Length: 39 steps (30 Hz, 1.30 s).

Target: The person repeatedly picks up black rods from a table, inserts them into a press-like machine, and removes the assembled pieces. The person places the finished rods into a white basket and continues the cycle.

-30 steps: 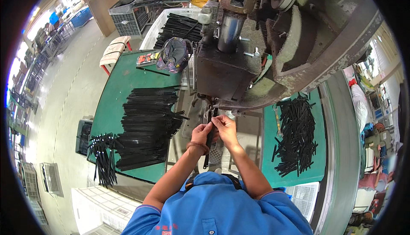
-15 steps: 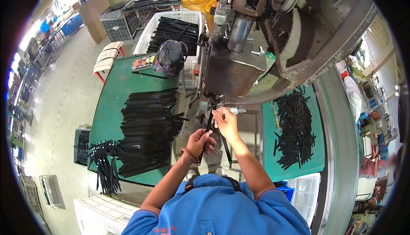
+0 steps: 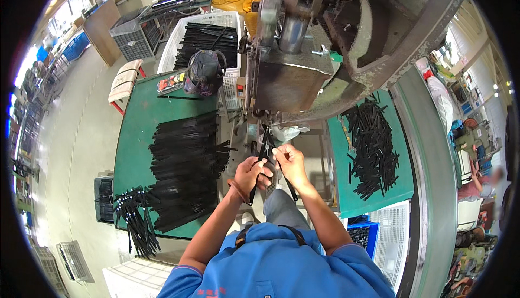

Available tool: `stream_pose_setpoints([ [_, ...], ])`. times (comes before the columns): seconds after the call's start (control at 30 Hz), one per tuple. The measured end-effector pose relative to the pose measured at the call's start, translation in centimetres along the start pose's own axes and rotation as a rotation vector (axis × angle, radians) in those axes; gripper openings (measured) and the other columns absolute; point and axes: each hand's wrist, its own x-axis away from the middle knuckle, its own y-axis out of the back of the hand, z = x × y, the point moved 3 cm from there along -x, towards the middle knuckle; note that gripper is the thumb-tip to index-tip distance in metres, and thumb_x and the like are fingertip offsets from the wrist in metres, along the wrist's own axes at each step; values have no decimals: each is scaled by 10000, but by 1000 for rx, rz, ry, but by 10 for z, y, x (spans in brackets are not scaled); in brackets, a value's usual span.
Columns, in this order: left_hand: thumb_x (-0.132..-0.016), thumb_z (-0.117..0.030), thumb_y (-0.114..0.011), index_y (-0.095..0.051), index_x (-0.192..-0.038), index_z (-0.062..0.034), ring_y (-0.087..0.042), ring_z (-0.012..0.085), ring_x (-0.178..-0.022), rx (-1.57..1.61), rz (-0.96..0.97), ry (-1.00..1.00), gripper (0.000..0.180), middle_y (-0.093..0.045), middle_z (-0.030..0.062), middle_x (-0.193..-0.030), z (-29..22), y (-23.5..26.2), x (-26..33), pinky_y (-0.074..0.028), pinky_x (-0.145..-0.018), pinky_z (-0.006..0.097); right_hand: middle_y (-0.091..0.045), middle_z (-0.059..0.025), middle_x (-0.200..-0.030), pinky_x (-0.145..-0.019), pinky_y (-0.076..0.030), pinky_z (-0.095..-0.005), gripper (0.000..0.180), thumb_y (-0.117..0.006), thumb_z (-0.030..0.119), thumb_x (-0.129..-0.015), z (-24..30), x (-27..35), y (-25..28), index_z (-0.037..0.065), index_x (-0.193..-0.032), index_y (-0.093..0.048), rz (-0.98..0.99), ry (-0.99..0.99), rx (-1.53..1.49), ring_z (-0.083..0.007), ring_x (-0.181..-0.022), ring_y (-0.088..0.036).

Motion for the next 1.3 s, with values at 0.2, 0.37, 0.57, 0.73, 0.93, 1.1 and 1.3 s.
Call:
stream_pose_setpoints([
  [0.2, -927, -230, -503, -502, -1091, -19, -597, 137, -549, 34, 36, -19, 267, -622, 85, -785, -1, -3, 0, -458, -434, 239, -568, 5, -652, -442, -370, -199, 152, -602, 120, -882, -7, -2, 5, 30, -770, -553, 1, 0, -5, -39, -487, -468],
  [0.37, -939, -210, -478, -481, -1083, -12, -593, 147, -540, 14, 53, -55, 245, -619, 91, -779, -5, -6, -1, -468, -437, 242, -545, 13, -639, -446, -359, -198, 147, -600, 116, -881, 0, -4, 5, 29, -774, -549, 6, 32, -58, -37, -489, -452],
  [0.57, -944, -210, -491, -504, -1090, -25, -567, 120, -528, 79, 5, -159, 236, -599, 40, -755, -24, -17, 0, -466, -434, 240, -523, 24, -632, -455, -351, -193, 131, -592, 99, -884, 17, 9, 10, 33, -783, -542, 78, 64, -60, -29, -503, -450],
  [0.73, -896, -253, -593, -624, -984, -37, -493, 60, -496, 79, -151, -217, 235, -568, -29, -709, 0, -4, -35, -365, -407, 208, -521, 7, -645, -475, -380, -212, 136, -592, 93, -881, -5, 54, 10, 40, -769, -537, 175, 115, 79, -41, -542, -470],
  [0.93, -888, -232, -609, -639, -903, -34, -451, 45, -469, 225, -256, -287, 201, -528, -38, -639, 17, -21, -25, -335, -399, 201, -544, -54, -669, -489, -431, -251, 103, -631, 77, -849, -5, 53, 28, 10, -812, -563, 246, 140, 138, -89, -543, -533],
  [1.1, -893, -240, -602, -629, -895, -39, -451, 52, -470, 280, -294, -290, 203, -514, -33, -627, 27, -25, -32, -348, -401, 207, -563, -78, -728, -496, -448, -264, 96, -647, 68, -830, -3, 45, 40, 6, -816, -575, 305, 128, 181, -126, -540, -551],
  [1.3, -908, -267, -572, -613, -880, -69, -446, 67, -494, 243, -349, -189, 204, -517, -32, -673, 21, -31, -23, -341, -422, 213, -568, -28, -679, -508, -447, -228, 90, -658, 65, -825, 15, -3, 52, 2, -800, -597, 94, 289, 191, -87, -552, -530],
])
